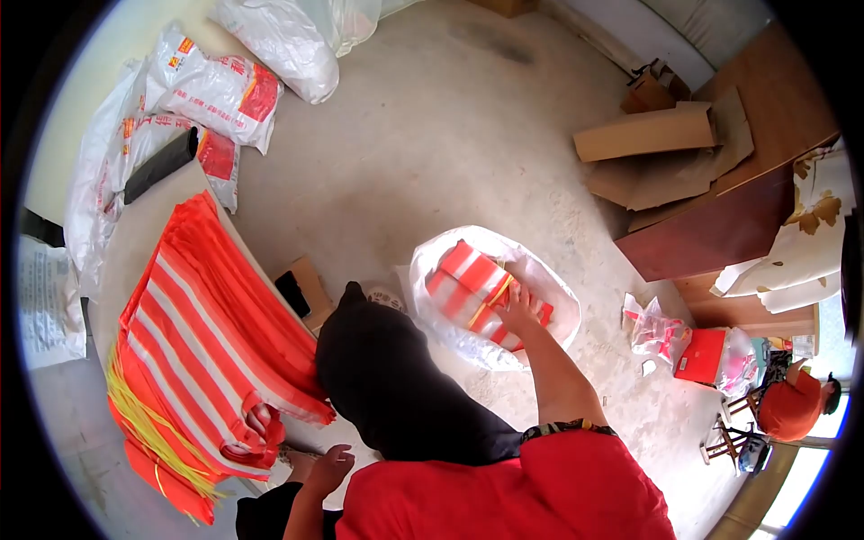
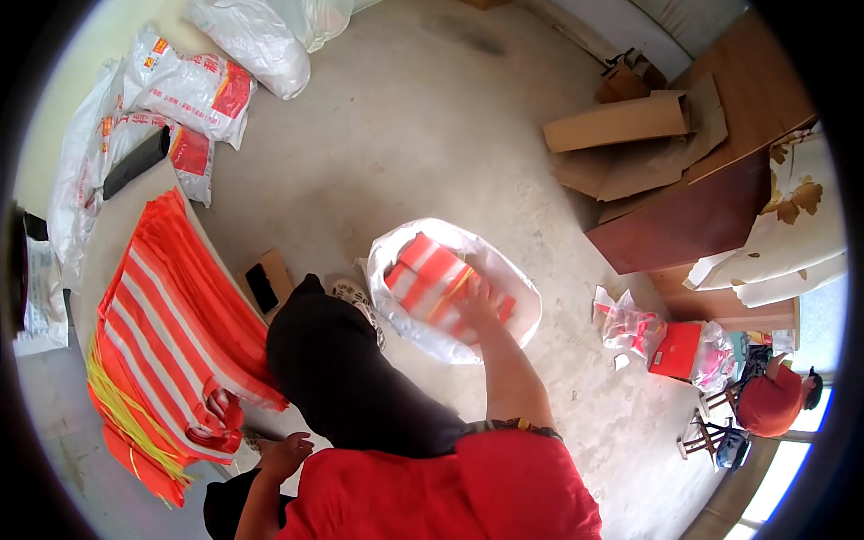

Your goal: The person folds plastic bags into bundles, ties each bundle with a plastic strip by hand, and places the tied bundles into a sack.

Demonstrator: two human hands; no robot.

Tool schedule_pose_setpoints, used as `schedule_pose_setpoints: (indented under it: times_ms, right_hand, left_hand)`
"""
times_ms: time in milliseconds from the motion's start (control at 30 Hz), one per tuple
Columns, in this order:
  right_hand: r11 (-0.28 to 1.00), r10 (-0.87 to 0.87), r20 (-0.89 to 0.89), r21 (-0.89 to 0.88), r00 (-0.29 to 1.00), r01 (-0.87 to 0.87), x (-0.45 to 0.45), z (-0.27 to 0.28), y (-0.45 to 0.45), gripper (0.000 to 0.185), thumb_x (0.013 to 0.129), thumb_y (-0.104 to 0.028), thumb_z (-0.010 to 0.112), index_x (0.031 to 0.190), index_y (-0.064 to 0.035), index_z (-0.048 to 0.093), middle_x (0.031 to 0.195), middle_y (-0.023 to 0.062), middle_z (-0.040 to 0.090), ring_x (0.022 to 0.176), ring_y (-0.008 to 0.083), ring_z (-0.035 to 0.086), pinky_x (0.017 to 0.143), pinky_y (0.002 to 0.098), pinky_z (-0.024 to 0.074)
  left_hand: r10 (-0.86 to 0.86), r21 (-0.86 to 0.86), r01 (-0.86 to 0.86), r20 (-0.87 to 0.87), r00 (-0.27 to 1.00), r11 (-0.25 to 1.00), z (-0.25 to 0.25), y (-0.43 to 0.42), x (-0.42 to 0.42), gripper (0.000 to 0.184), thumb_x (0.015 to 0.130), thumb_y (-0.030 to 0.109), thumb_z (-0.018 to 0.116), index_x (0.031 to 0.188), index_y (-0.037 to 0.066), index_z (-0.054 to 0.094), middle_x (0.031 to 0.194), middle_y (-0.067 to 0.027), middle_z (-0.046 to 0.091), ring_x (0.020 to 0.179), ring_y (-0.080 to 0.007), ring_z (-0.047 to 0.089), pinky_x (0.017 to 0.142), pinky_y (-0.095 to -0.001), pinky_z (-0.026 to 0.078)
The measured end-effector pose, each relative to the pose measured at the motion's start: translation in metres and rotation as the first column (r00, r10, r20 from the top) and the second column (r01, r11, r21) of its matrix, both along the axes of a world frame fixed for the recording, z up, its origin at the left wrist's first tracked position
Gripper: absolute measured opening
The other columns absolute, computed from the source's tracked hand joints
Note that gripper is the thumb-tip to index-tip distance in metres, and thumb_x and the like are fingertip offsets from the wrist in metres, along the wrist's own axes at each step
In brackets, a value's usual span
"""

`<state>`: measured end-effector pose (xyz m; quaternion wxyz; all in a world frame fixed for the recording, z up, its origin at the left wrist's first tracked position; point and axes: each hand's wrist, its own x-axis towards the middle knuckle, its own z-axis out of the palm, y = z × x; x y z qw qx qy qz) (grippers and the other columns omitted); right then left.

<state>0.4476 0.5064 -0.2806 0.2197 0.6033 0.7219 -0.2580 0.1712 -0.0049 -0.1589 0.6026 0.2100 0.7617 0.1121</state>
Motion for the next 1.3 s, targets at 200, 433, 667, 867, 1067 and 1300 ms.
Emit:
schedule_pose_setpoints:
  times_ms: [200,433,667,867,1067,1300]
  right_hand:
    - [0.958,0.231,-0.097,0.194,0.968,-0.209,-0.029,-0.002,-0.006,0.087,0.099,-0.054,0.062,0.171,-0.0254,0.023,0.180,0.0114,0.002,0.165,0.0367,0.003,0.129,0.0636,0.0152]
    - [0.978,0.202,-0.165,0.082,0.965,-0.191,-0.046,0.002,0.012,0.080,0.096,-0.046,0.070,0.165,-0.0198,0.037,0.177,0.0150,0.016,0.163,0.0419,0.012,0.129,0.0618,0.0173]
    - [0.873,0.406,-0.118,0.344,0.906,-0.346,-0.034,0.007,-0.013,0.064,0.098,-0.037,0.070,0.154,-0.0127,0.050,0.167,0.0176,0.034,0.159,0.0398,0.025,0.129,0.0585,0.0216]
    - [0.909,0.413,-0.446,0.256,0.794,-0.329,-0.059,0.063,-0.030,0.064,0.097,-0.032,0.072,0.153,-0.0108,0.050,0.164,0.0211,0.037,0.152,0.0429,0.036,0.124,0.0519,0.0338]
    - [0.964,0.261,-0.838,0.198,0.479,-0.178,-0.142,0.117,-0.041,0.056,0.104,-0.032,0.065,0.151,-0.0048,0.051,0.147,0.0205,0.056,0.134,0.0354,0.057,0.112,0.0460,0.0468]
    - [0.670,0.667,-0.722,0.475,0.182,-0.571,-0.200,0.263,-0.131,0.045,0.101,-0.038,0.066,0.133,-0.0065,0.067,0.138,0.0175,0.065,0.129,0.0402,0.059,0.112,0.0476,0.0470]
  left_hand:
    - [0.106,0.053,-0.104,-0.033,0.994,0.993,-0.014,-0.012,0.003,0.046,0.105,0.025,0.063,0.145,0.001,0.055,0.127,-0.0132,0.074,0.114,-0.0200,0.069,0.099,-0.0334,0.055]
    - [0.121,0.110,-0.108,-0.111,0.986,0.988,-0.009,-0.017,0.007,0.047,0.100,0.030,0.070,0.138,0.004,0.062,0.114,-0.0137,0.076,0.107,-0.0260,0.074,0.093,-0.0384,0.057]
    - [0.012,0.254,0.055,-0.254,0.967,0.966,0.050,-0.004,0.007,0.053,0.097,0.027,0.074,0.144,0.007,0.061,0.124,-0.0186,0.074,0.113,-0.0330,0.073,0.095,-0.0419,0.058]
    - [0.028,0.270,0.107,-0.454,0.890,0.957,0.139,-0.010,-0.014,0.040,0.093,0.018,0.073,0.132,0.007,0.069,0.111,-0.0173,0.077,0.101,-0.0384,0.073,0.091,-0.0439,0.058]
    - [0.302,0.412,0.058,-0.750,0.588,0.910,0.174,-0.098,-0.047,0.011,0.091,0.010,0.069,0.100,0.005,0.073,0.092,-0.0180,0.073,0.091,-0.0413,0.070,0.082,-0.0466,0.055]
    - [0.656,0.628,-0.232,-0.752,0.062,0.742,0.125,-0.178,-0.044,0.011,0.093,0.011,0.069,0.095,0.001,0.066,0.099,-0.0172,0.067,0.093,-0.0398,0.064,0.084,-0.0454,0.052]
